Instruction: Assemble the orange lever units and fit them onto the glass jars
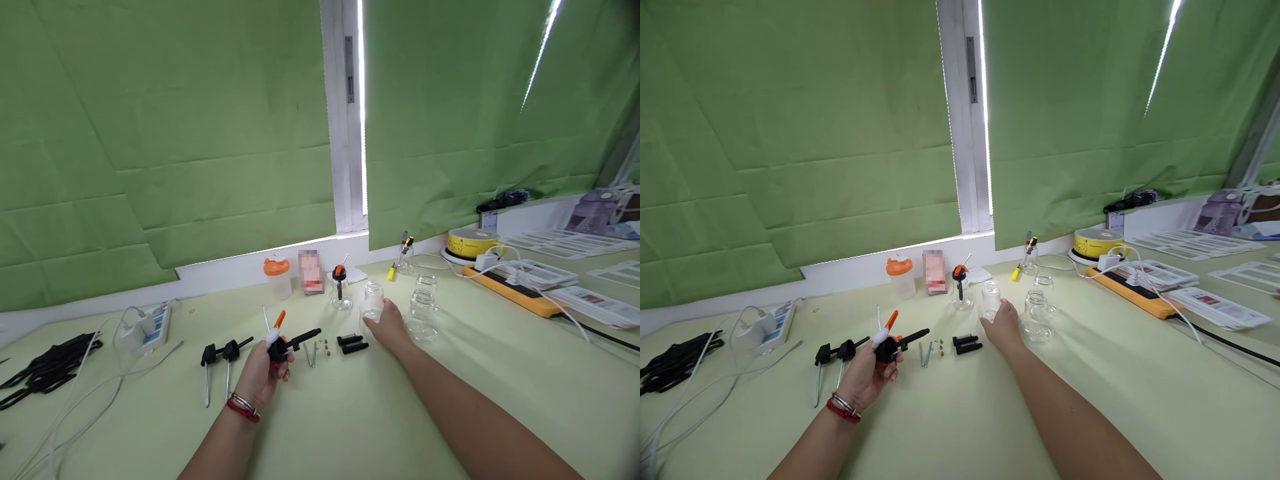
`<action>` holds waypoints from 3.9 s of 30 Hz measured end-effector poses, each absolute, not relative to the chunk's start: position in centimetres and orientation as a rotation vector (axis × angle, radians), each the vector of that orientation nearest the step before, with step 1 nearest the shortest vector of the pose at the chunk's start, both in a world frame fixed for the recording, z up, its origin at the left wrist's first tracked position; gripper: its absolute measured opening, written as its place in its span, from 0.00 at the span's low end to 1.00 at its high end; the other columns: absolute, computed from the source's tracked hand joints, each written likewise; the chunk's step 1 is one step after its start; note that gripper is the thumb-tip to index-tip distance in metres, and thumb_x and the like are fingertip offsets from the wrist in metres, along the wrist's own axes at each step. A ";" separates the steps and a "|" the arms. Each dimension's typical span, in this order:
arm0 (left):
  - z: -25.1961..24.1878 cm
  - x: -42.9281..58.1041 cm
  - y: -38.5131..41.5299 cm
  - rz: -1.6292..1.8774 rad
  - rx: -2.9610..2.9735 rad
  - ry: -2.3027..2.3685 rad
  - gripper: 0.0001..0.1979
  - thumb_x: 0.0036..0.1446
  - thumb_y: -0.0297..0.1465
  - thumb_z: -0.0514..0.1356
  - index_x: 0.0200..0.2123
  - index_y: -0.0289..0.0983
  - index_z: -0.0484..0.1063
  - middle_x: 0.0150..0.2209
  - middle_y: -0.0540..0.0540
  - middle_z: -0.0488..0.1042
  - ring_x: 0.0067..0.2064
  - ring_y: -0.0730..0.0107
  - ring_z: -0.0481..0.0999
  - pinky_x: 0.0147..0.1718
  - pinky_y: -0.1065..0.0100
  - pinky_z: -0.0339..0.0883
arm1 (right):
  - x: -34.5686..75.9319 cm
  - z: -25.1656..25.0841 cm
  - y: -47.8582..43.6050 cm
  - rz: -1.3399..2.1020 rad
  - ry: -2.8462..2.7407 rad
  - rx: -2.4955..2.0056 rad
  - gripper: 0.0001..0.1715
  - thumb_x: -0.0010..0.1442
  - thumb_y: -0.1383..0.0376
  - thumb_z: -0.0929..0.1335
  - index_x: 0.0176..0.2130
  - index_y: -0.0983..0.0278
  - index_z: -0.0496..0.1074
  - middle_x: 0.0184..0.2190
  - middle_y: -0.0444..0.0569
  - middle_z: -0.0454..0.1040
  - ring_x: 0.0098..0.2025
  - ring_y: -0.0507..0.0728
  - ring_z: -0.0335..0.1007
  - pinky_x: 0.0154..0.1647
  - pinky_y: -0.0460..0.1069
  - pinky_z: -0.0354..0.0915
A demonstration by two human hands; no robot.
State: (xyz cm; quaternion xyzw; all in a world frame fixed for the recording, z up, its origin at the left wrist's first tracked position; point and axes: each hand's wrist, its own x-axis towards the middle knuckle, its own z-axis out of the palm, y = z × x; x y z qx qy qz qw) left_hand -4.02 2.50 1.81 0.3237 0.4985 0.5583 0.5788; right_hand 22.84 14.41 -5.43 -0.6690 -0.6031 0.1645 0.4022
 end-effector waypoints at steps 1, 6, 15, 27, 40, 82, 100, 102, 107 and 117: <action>1.8 -4.0 2.5 1.293 0.779 1.158 0.16 0.51 0.44 0.56 0.26 0.36 0.66 0.19 0.48 0.71 0.12 0.79 0.59 0.14 0.71 0.56 | 22.8 -5.6 14.5 0.413 -1.520 -1.698 0.45 0.48 0.58 0.68 0.58 0.73 0.50 0.57 0.68 0.56 0.61 0.71 0.50 0.60 0.61 0.51; 1.8 -3.9 2.4 1.250 0.865 1.168 0.15 0.51 0.44 0.55 0.28 0.36 0.66 0.21 0.48 0.71 0.12 0.78 0.62 0.15 0.70 0.60 | 22.0 -4.4 13.3 0.338 -1.458 -1.600 0.53 0.50 0.60 0.67 0.63 0.74 0.36 0.64 0.70 0.40 0.65 0.74 0.35 0.61 0.65 0.49; 2.6 -1.7 1.2 1.178 0.979 1.187 0.19 0.53 0.48 0.53 0.34 0.36 0.64 0.21 0.51 0.69 0.16 0.73 0.69 0.18 0.68 0.66 | 16.7 -0.2 5.2 -0.429 -2.231 -0.631 0.22 0.59 0.72 0.61 0.53 0.63 0.64 0.50 0.54 0.69 0.57 0.63 0.59 0.61 0.64 0.47; 2.7 -2.9 -0.1 1.348 2.048 1.378 0.30 0.55 0.39 0.56 0.60 0.40 0.51 0.55 0.38 0.62 0.55 0.56 0.64 0.51 0.54 0.59 | 17.9 1.8 4.0 0.627 -2.101 -0.818 0.16 0.64 0.60 0.59 0.29 0.64 0.67 0.22 0.42 0.64 0.26 0.51 0.57 0.29 0.46 0.55; 1.4 -2.1 1.0 0.424 1.496 1.450 0.17 0.45 0.42 0.62 0.28 0.37 0.60 0.16 0.54 0.67 0.17 0.71 0.69 0.17 0.71 0.59 | 17.8 -0.7 5.9 1.067 -2.198 -1.173 0.08 0.49 0.62 0.67 0.24 0.64 0.74 0.19 0.42 0.67 0.24 0.51 0.58 0.24 0.46 0.51; -0.7 -2.4 3.1 0.567 1.507 1.587 0.23 0.41 0.50 0.62 0.21 0.37 0.58 0.15 0.58 0.55 0.17 0.80 0.52 0.22 0.71 0.49 | 14.4 -3.3 6.1 0.934 -1.988 -1.272 0.09 0.50 0.72 0.66 0.34 0.63 0.64 0.28 0.44 0.68 0.30 0.51 0.61 0.29 0.45 0.52; -1.7 -2.5 3.4 0.607 1.601 1.578 0.22 0.41 0.49 0.62 0.22 0.36 0.62 0.20 0.56 0.56 0.22 0.77 0.53 0.24 0.72 0.49 | 14.2 -3.0 5.6 0.905 -1.956 -1.321 0.10 0.50 0.71 0.67 0.36 0.63 0.65 0.30 0.45 0.69 0.32 0.53 0.62 0.30 0.45 0.52; -1.9 -2.6 3.4 0.616 1.601 1.577 0.22 0.40 0.49 0.62 0.22 0.36 0.62 0.20 0.56 0.55 0.23 0.77 0.53 0.24 0.72 0.49 | 14.3 -2.9 5.6 0.915 -1.955 -1.314 0.12 0.50 0.71 0.67 0.37 0.63 0.65 0.30 0.45 0.69 0.32 0.53 0.62 0.30 0.45 0.52; -1.8 -2.6 3.4 0.613 1.591 1.584 0.23 0.40 0.49 0.63 0.22 0.36 0.61 0.20 0.56 0.54 0.23 0.78 0.52 0.23 0.72 0.48 | 14.3 -2.9 5.6 0.892 -1.971 -1.319 0.10 0.50 0.70 0.67 0.36 0.63 0.65 0.29 0.44 0.68 0.31 0.53 0.61 0.29 0.45 0.51; -1.6 -2.5 3.4 0.600 1.594 1.581 0.23 0.41 0.50 0.62 0.21 0.37 0.59 0.19 0.56 0.55 0.22 0.78 0.52 0.23 0.72 0.47 | 14.3 -3.0 5.6 0.870 -2.000 -1.308 0.08 0.51 0.69 0.67 0.34 0.63 0.64 0.29 0.44 0.68 0.30 0.52 0.60 0.28 0.45 0.50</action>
